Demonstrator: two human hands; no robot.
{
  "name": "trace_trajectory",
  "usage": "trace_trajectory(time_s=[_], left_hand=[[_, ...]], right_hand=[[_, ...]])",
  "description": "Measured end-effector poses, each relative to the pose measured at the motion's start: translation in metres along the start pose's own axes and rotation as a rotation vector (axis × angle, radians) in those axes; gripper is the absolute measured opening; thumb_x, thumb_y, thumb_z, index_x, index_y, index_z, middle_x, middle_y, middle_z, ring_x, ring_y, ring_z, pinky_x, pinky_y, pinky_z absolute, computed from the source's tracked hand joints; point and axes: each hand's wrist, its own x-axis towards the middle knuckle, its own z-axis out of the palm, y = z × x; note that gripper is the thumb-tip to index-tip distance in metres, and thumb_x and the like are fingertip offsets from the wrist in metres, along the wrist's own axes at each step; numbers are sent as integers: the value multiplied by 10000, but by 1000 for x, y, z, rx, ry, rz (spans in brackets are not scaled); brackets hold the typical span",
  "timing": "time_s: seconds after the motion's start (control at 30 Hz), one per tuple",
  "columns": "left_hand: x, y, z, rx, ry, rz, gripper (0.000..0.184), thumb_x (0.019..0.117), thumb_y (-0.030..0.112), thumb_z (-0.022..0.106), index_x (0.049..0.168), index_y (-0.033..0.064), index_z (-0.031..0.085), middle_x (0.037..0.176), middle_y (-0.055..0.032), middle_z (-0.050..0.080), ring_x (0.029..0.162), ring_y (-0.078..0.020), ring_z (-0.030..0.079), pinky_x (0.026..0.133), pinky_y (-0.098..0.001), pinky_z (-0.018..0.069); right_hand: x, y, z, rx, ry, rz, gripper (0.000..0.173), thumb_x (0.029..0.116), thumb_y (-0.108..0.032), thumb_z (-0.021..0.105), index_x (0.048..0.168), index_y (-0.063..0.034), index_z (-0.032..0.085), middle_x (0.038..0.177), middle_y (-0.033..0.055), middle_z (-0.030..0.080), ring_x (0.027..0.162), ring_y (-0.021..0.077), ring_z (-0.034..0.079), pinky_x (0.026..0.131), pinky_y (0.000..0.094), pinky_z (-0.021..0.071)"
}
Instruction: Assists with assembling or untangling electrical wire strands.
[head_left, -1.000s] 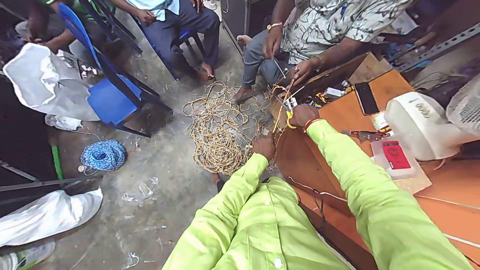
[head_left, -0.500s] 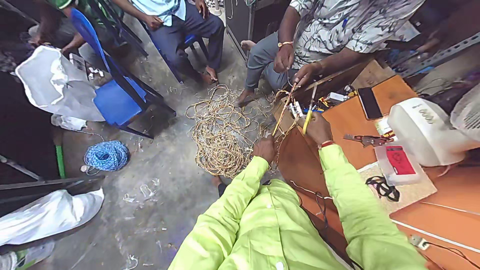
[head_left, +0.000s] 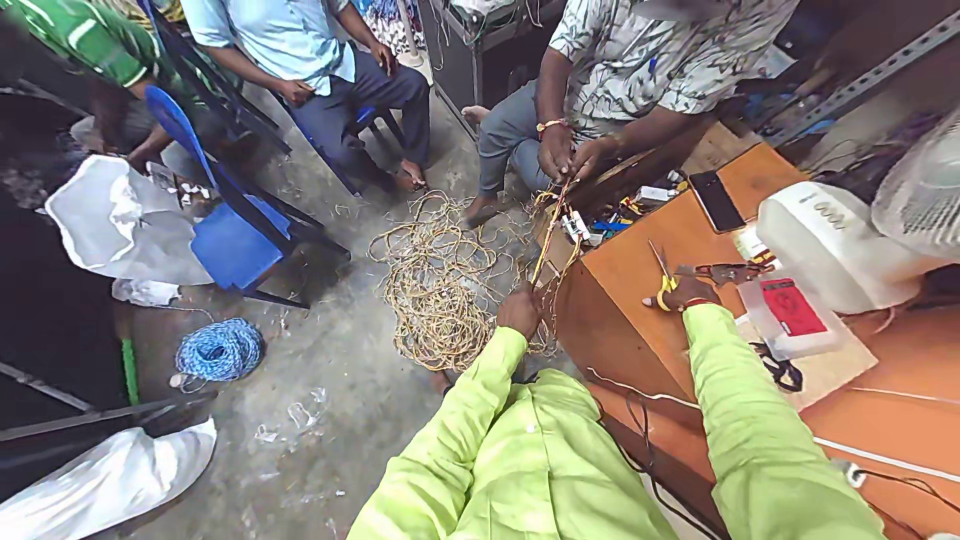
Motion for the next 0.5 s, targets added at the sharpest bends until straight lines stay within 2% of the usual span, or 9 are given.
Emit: trace_trajectory(time_s=[0.1, 0.23, 0.33, 0.4, 0.5], left_hand=[[-1, 1, -4, 3, 9, -7, 422, 1113, 346, 351, 1317, 81, 608, 1149, -197, 710, 1098, -376, 691, 922, -586, 535], [0, 2, -3, 8, 12, -8, 429, 1116, 343, 347, 1342, 86, 607, 1169, -201, 706, 1117, -382, 683, 940, -591, 526], [0, -1, 1, 2, 25, -5, 419, 1113, 344, 361, 1326, 87, 615, 1142, -194, 715, 1099, -375, 691, 932, -584, 532], [0, -2, 1, -18, 26, 2, 420, 1114, 337, 361, 1312, 71, 618, 1132, -199, 713, 1092, -372, 692, 935, -575, 531], [1, -3, 3, -34, 48, -1, 430, 1108, 340, 367, 1317, 60, 619, 1116, -199, 718, 1062, -374, 701, 916, -578, 537]], right_hand=[[6, 9, 6, 7, -12, 9, 946, 729, -356, 906, 1443, 73, 458, 1396, 327, 545, 1332, 450, 530, 1080, 599, 435], [20, 24, 5, 3, -56, -65, 994, 732, -278, 915, 1499, 72, 388, 1406, 360, 519, 1330, 489, 513, 1086, 634, 412], [30, 29, 0, -46, -72, -125, 885, 738, -230, 930, 1423, 107, 481, 1362, 375, 546, 1302, 510, 526, 1070, 658, 413], [25, 25, -4, -70, -50, -109, 799, 763, -184, 896, 1396, 116, 511, 1404, 370, 519, 1358, 493, 485, 1110, 642, 387], [18, 23, -5, -54, 36, -46, 764, 820, -107, 806, 1446, 135, 442, 1462, 365, 471, 1391, 480, 463, 1123, 611, 397]])
